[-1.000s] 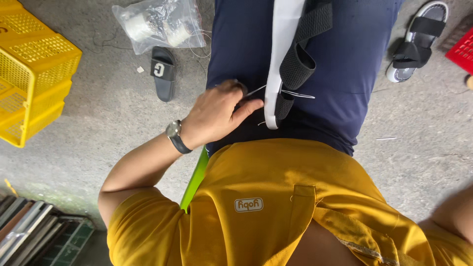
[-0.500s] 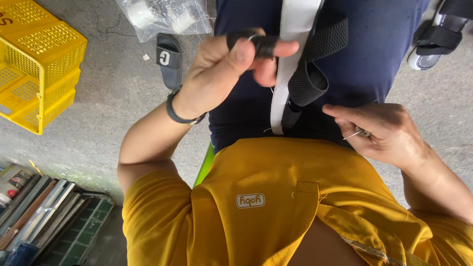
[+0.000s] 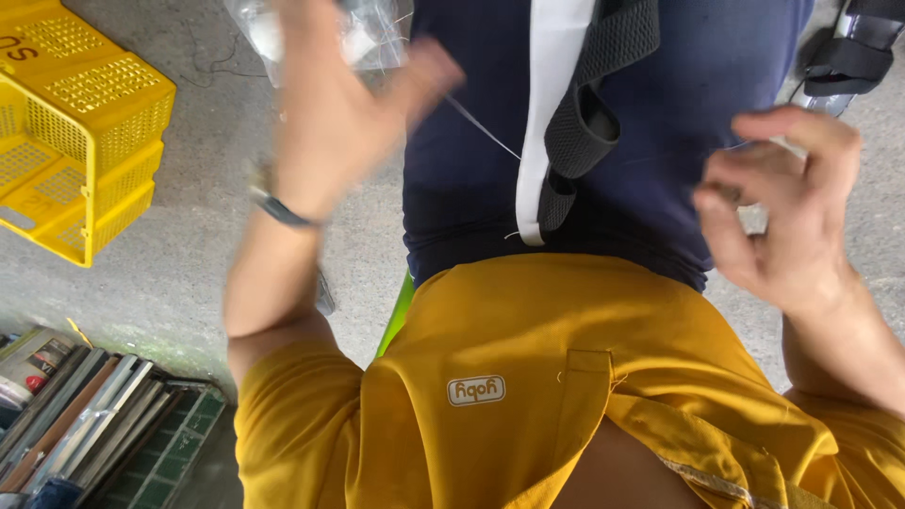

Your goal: The person repairs a shoe by sewing a thread through the sole and upper parts using a needle and thread. The person pulls the thread tight through each hole made by the needle to secure the components together before checking their phone.

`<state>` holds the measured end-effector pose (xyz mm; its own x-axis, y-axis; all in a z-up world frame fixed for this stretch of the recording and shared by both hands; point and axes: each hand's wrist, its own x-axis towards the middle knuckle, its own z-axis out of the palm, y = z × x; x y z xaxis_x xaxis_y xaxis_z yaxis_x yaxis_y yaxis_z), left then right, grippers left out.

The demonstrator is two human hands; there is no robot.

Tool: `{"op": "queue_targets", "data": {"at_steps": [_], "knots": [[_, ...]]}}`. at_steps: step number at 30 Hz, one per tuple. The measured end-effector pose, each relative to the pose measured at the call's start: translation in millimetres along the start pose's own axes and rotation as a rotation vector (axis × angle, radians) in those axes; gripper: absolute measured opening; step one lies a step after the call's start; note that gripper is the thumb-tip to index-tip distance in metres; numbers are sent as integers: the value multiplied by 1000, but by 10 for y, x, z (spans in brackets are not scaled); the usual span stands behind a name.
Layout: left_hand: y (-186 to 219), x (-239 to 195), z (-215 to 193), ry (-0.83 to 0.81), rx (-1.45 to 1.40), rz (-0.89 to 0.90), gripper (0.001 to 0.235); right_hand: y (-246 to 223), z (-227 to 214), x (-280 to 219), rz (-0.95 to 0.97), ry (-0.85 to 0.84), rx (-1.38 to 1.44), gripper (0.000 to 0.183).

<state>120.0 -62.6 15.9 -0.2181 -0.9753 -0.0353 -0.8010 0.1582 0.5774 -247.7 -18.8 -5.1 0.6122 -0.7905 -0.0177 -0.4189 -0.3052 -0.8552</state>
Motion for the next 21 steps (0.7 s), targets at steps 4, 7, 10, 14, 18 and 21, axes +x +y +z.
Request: {"op": "queue_targets", "data": {"at_steps": [4,7,10,14,18,21], "knots": [[560,-572,819,-173,-338,55,138,-171,109,63,-256,-222,-423,56],[518,-664,827,-260,-547,-158,116,-151,267,52,-122,-182,-639,45],[430,-732,778,-255,-465,-157,87,-202,335,113,-140,-83,-754,34],[434,-685,688,-285,-540,-151,96,-218,368,189,-168,-65,-756,35],[426,-674,680,-298,-568,-182,94,-228,372,216,-172,-77,-790,36],[396,-694,699,-284,-569,-163,93,-237,376,234,-177,-73,-803,36]]}}
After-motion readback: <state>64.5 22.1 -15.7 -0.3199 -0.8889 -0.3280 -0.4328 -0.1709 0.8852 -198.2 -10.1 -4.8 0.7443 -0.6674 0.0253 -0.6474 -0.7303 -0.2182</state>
